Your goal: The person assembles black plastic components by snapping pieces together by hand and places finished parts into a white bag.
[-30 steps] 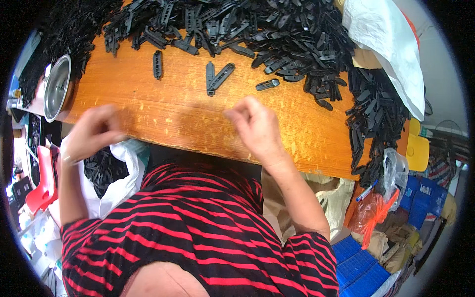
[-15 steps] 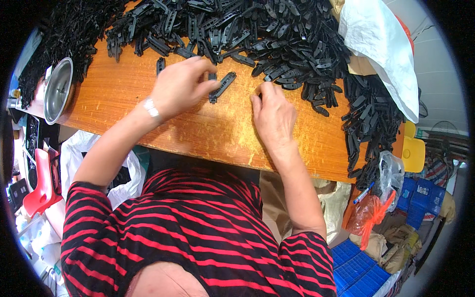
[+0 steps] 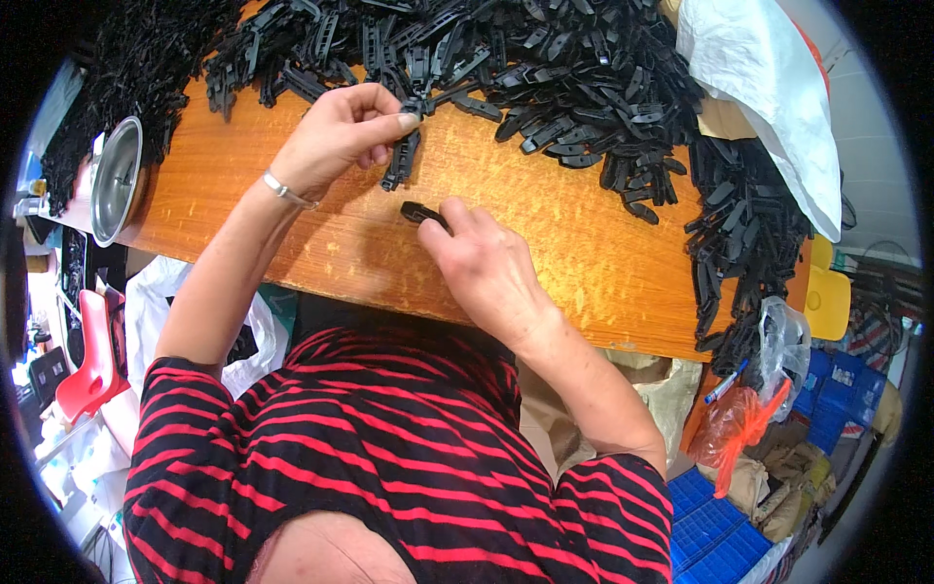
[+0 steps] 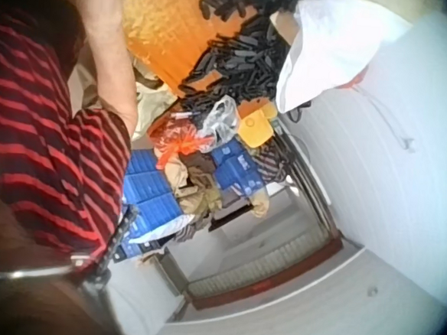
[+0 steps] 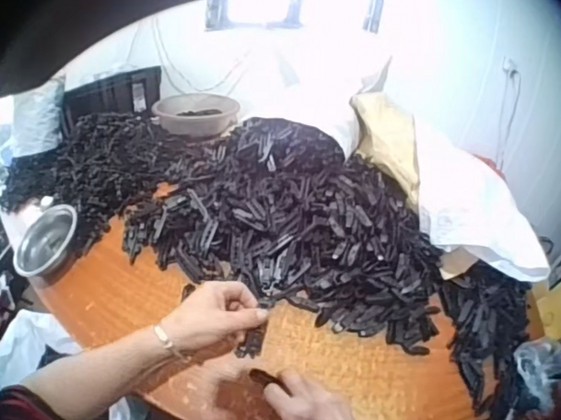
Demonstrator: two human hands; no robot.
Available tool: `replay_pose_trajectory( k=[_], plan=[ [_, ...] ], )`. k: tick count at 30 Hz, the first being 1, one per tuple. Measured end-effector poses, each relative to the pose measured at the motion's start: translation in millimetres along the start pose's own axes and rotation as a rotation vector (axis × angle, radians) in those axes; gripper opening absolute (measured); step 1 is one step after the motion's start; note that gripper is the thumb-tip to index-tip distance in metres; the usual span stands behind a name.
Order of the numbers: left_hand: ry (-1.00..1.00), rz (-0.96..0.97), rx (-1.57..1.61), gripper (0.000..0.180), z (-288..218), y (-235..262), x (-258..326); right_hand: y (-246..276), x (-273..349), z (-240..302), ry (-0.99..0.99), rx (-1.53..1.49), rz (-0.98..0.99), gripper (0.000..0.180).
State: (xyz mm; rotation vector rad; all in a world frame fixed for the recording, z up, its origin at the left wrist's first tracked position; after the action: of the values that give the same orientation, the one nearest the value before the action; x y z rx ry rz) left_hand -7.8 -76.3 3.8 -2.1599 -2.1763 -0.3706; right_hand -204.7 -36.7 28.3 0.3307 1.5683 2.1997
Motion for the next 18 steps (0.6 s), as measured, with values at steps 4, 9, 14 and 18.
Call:
replay_pose_trajectory(
  k=[4, 9, 14, 18],
  plan=[
    [0.077, 0.041, 0.202, 0.020, 9, 5, 21, 2, -8, 4, 0.046, 0.029, 0.058, 0.011],
    [0.136, 0.075, 0.464, 0.017, 25, -4, 43, 17, -6, -19, -0.107, -0.314, -0.121, 0.014],
    [0.143, 0.099, 0.587, 0.015, 28, -33, 57, -1, -4, -25, -0.443, -1.153, -0.161, 0.024],
    [0.138, 0.115, 0.586, 0.017, 25, -39, 59, -4, -3, -34, -0.452, -1.168, -0.142, 0.014]
  ],
)
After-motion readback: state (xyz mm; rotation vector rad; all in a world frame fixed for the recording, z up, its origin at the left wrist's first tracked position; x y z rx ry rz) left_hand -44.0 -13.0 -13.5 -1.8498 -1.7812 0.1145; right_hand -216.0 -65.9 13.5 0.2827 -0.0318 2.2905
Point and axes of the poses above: each hand's wrist, its own x-axis away from the middle knuckle, its own y-axis out of the back of the hand, z = x × y, the point moved 7 cm from there along -x, towards the middle knuckle, and after that the axes turned 7 degrees about z, right-handed, at the moved point
